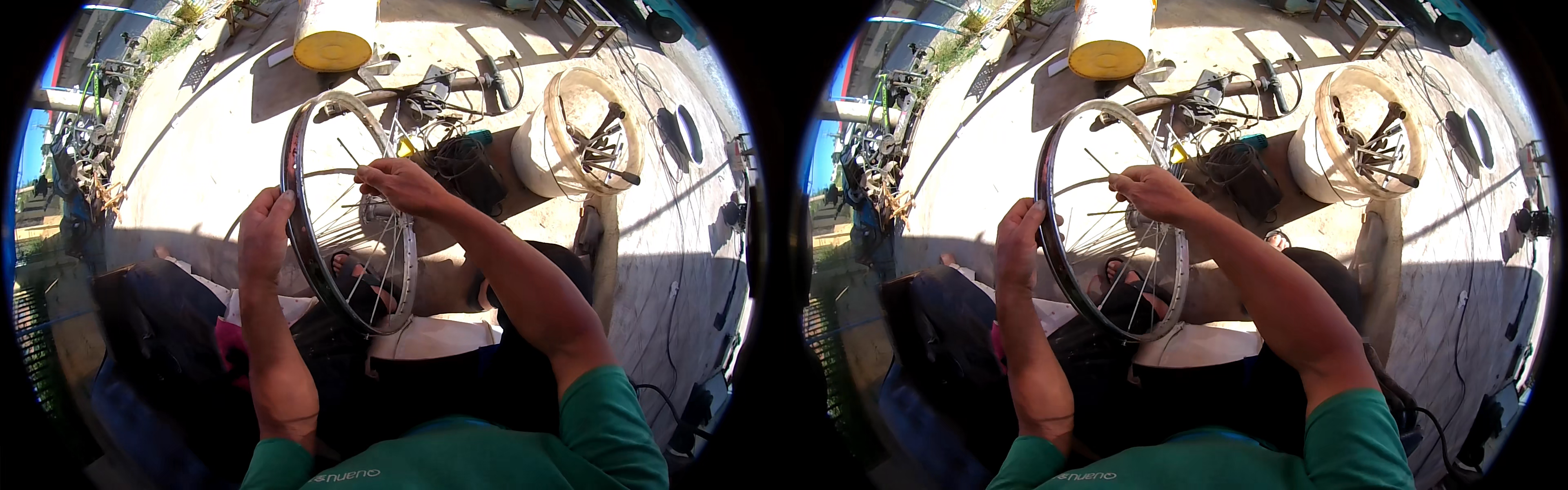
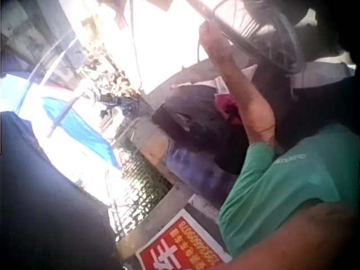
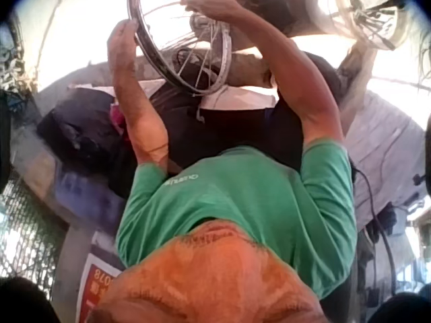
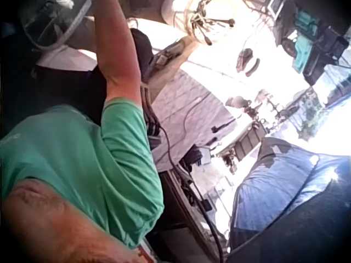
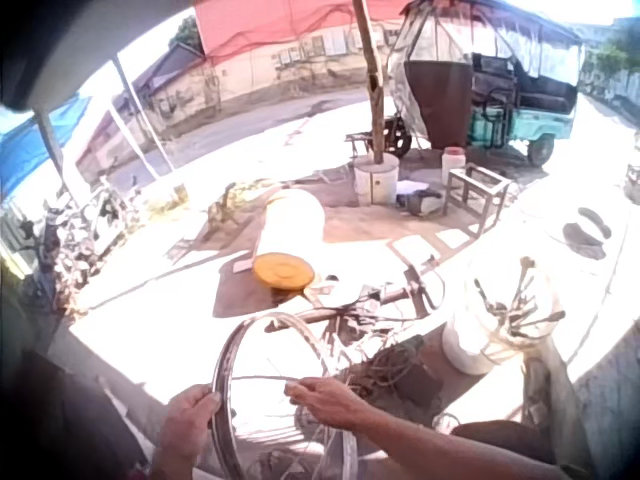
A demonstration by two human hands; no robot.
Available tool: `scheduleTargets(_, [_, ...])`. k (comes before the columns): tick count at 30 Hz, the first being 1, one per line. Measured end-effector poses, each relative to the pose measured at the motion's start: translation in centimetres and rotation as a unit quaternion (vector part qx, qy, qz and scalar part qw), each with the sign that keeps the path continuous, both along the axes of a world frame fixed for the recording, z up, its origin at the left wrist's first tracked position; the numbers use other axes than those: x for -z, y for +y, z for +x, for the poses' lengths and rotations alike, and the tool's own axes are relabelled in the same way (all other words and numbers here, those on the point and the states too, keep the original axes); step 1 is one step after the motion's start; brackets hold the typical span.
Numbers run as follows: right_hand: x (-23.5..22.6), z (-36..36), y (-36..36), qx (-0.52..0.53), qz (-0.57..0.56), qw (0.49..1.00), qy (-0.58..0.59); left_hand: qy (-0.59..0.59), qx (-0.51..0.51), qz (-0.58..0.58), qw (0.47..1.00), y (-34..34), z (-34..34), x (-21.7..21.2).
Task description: The person assembles a bicycle wheel by inserting spokes into the hub and rim, then attaching nipples to secure them. The person works by hand, rotating the wheel and handling each spoke individually.
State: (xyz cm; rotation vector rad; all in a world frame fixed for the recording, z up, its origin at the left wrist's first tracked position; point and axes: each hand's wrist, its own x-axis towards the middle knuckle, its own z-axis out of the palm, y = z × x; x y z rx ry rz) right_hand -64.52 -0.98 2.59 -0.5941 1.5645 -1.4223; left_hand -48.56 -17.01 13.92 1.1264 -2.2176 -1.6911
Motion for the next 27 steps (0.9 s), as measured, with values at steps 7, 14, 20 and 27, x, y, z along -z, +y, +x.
scheduleTargets(7, [0.3, 0.4, -2.0, 0.000, 0.008, 1.000, -0.013, -0.012, -0.057, 0.024, 0.998, -0.9, 0.2, 0.2])
scheduleTargets(14, [0.9, 0.7, -2.5, 0.026, -0.003, 1.000, -0.013, 0.003, -0.054, 0.027, 0.998, -0.7, -0.1, 0.4])
scheduleTargets(20, [0.2, 0.4, -2.3, 0.013, 0.023, 1.000, -0.012, 0.011, -0.051, 0.026, 0.998, -0.9, 0.2, 0.7])
scheduleTargets(27, [0.1, 0.4, -2.4, 0.012, 0.021, 1.000, -0.012, 0.009, -0.049, 0.022, 0.998, -0.6, 0.0, 0.4])
